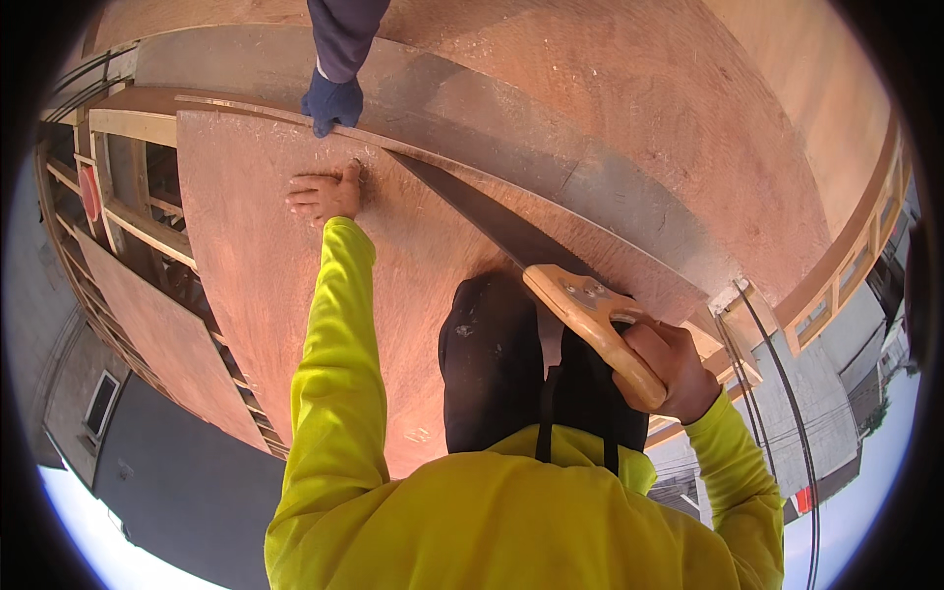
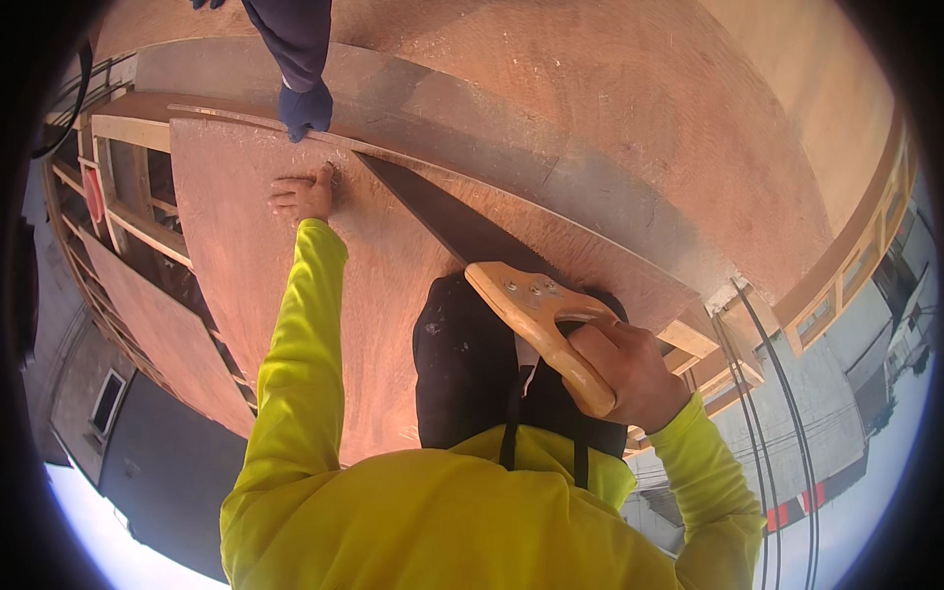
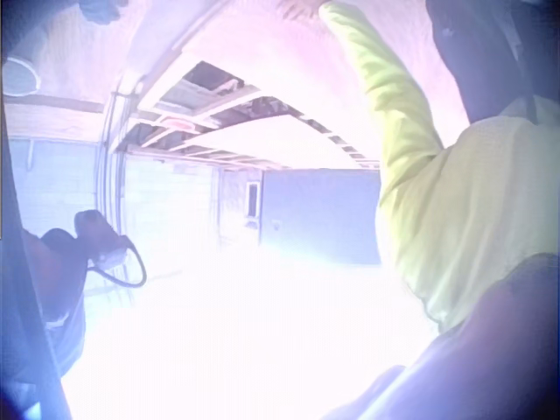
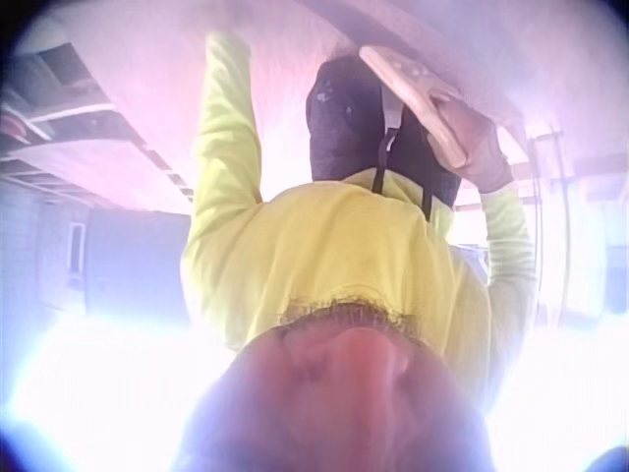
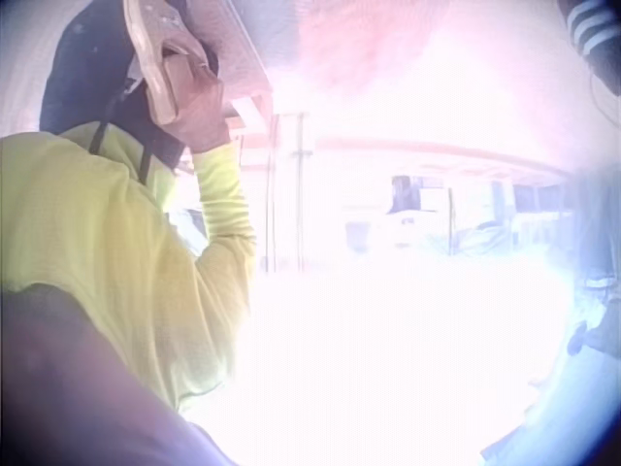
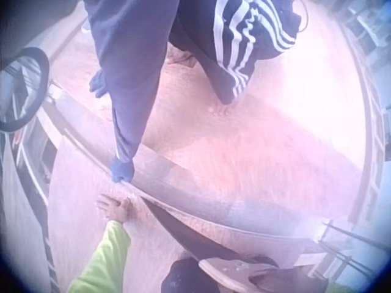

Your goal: The person uses a hand saw to cut a large sheet of plywood on a wooden roof frame. Another person assists by holding the plywood steady during the cut.

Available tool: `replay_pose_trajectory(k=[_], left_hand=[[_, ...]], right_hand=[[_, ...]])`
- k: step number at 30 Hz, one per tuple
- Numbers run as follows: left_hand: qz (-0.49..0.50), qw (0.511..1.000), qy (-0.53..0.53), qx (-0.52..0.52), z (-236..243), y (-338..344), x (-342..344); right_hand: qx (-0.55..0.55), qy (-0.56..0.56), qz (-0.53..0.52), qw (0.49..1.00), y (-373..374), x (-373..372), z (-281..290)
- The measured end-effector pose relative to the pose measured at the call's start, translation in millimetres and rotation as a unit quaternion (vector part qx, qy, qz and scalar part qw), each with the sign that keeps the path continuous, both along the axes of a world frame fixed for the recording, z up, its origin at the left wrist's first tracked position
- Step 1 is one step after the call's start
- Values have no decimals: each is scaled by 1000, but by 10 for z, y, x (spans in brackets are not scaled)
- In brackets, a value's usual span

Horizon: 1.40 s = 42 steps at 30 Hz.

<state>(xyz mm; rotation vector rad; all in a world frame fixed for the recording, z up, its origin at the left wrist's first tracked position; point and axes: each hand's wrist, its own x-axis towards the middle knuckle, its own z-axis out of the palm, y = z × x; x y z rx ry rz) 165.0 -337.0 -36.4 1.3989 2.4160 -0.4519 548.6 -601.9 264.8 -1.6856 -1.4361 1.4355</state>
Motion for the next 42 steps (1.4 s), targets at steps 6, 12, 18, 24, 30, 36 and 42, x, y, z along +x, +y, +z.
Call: replay_pose_trajectory(k=[6,12,18,24,30,36,42], left_hand=[[17,999,-22,-36,-7,-260,-183],[19,1000,-15,19,66,-2,-93],[-6,997,-62,-36,161,-678,652],[24,996,-72,-56,256,-1599,915],[10,993,-94,-63,228,-1399,1079],[4,993,-112,-26,118,-1196,948],[-19,993,-110,-44,306,-1427,1064]], right_hand=[[-29,23,-24,999,258,-467,-505],[24,-7,7,1000,-444,166,316],[38,-1,-22,999,378,-513,-919],[5,29,35,999,-444,158,-3],[-21,48,13,999,106,55,-475],[1,43,3,999,-50,22,-399],[-48,31,49,997,-237,369,-66]])
